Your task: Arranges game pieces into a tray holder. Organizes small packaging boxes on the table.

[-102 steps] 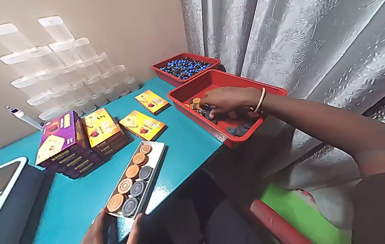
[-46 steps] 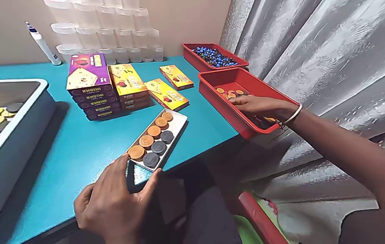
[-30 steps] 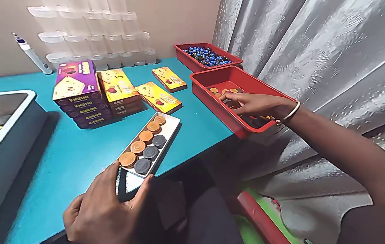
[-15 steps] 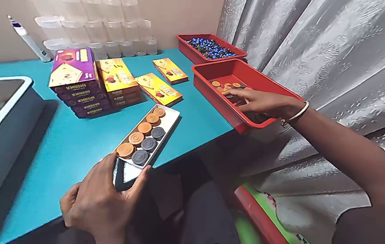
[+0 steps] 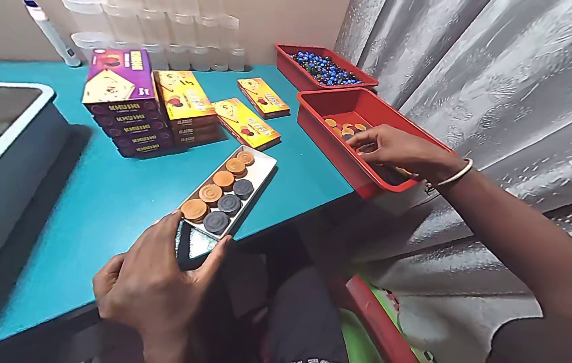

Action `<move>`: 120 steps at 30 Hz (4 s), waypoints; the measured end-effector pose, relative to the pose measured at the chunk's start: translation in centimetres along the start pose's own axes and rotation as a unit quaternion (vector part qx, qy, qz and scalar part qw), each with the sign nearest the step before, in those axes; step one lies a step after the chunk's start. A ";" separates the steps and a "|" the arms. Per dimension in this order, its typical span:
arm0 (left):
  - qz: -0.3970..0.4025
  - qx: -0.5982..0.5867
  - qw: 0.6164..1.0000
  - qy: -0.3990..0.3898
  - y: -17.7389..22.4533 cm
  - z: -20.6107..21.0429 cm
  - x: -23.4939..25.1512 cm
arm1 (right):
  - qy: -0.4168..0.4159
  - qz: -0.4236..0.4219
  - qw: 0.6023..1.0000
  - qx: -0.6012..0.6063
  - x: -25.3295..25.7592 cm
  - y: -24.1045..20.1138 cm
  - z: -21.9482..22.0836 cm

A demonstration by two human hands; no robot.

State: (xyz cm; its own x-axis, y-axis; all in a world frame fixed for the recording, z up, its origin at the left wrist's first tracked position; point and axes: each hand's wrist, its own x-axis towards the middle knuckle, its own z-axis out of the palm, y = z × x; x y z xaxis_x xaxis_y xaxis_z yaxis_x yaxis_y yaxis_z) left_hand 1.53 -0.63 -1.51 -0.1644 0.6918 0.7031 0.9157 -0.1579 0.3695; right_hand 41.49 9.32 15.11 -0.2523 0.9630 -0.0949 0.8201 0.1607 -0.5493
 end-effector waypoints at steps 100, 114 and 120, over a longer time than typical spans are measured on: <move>0.022 0.012 1.000 0.009 0.5 -0.6 0.4 | -0.049 -0.328 0.898 -0.289 8.4 -9.8 8.9; 0.019 0.012 1.000 -0.002 0.3 -0.5 0.2 | 0.019 -0.418 0.855 -0.308 7.3 -9.4 9.0; 0.023 0.007 1.000 -0.009 0.2 -0.5 0.2 | 0.124 -0.374 0.870 -0.297 5.3 -8.2 5.0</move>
State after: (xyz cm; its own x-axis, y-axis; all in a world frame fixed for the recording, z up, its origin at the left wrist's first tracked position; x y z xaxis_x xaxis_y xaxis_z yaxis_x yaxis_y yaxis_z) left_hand 1.47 -0.87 -1.02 -0.1160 0.6972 0.7074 0.9269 -0.1800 0.3294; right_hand 30.89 12.01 14.97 -0.7706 0.5469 0.3273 0.6144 0.7740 0.1534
